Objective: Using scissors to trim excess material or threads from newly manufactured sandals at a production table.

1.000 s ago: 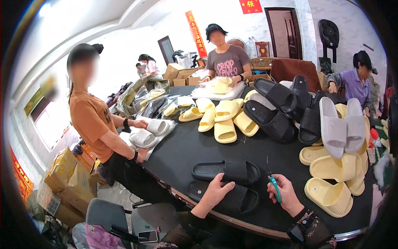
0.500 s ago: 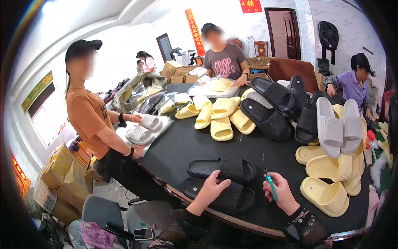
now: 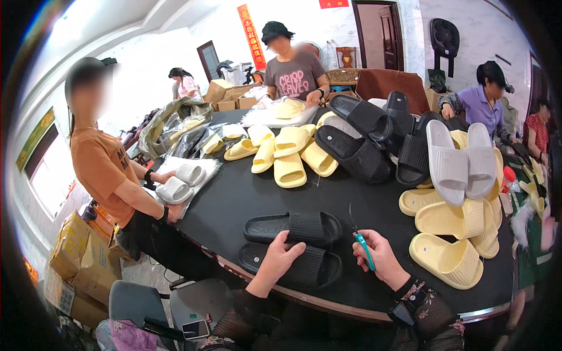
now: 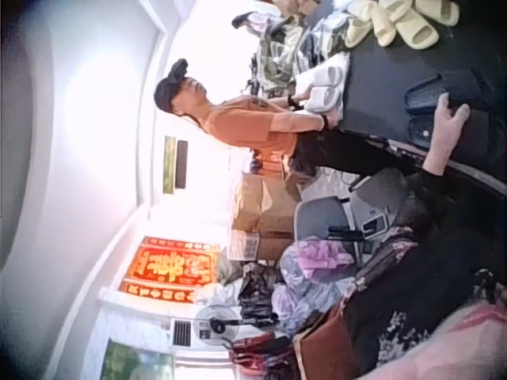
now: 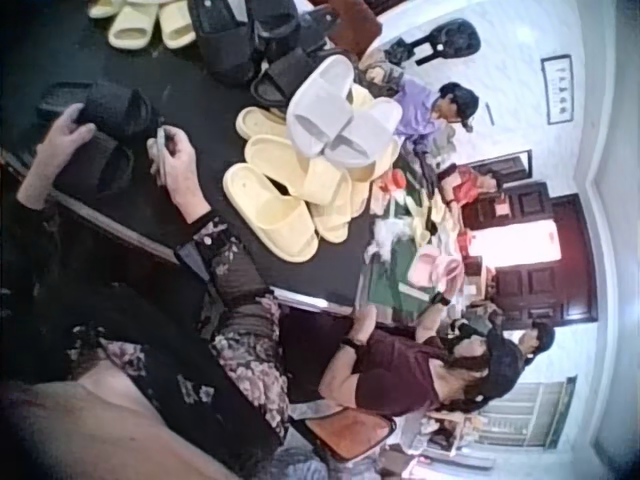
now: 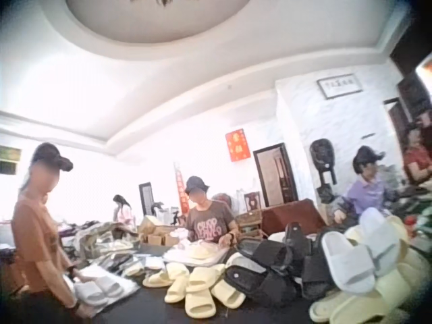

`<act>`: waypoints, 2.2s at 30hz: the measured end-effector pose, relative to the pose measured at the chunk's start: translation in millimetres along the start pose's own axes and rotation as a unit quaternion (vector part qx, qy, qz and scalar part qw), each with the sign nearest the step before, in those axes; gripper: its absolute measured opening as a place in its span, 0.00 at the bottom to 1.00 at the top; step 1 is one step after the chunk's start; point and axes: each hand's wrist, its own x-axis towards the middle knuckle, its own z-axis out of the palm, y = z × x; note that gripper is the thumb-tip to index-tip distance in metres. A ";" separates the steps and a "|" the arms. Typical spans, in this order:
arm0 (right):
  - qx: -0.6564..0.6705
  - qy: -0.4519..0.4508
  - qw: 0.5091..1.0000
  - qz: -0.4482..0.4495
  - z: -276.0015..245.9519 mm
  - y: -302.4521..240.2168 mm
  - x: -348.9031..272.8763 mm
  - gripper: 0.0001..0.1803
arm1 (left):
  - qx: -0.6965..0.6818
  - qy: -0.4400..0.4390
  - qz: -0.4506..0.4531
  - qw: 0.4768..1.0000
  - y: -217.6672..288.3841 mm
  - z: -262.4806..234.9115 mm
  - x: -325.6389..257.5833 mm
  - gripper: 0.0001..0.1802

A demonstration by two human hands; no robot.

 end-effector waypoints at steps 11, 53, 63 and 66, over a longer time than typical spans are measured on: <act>-0.018 -0.003 1.000 -0.001 2.0 -3.6 -0.3 0.24 | -0.029 -0.006 0.001 1.000 -9.1 -2.4 1.7 0.20; -0.027 -0.006 1.000 0.006 3.7 -5.1 -4.8 0.23 | 0.013 -0.002 0.008 1.000 -15.1 -4.4 2.4 0.30; -0.025 -0.003 1.000 0.008 6.9 -6.7 -3.1 0.19 | -0.008 0.000 0.010 1.000 -14.5 -4.6 5.6 0.24; -0.018 -0.007 1.000 0.006 8.1 -7.7 0.2 0.19 | -0.020 -0.008 0.009 1.000 -8.5 -6.4 4.2 0.25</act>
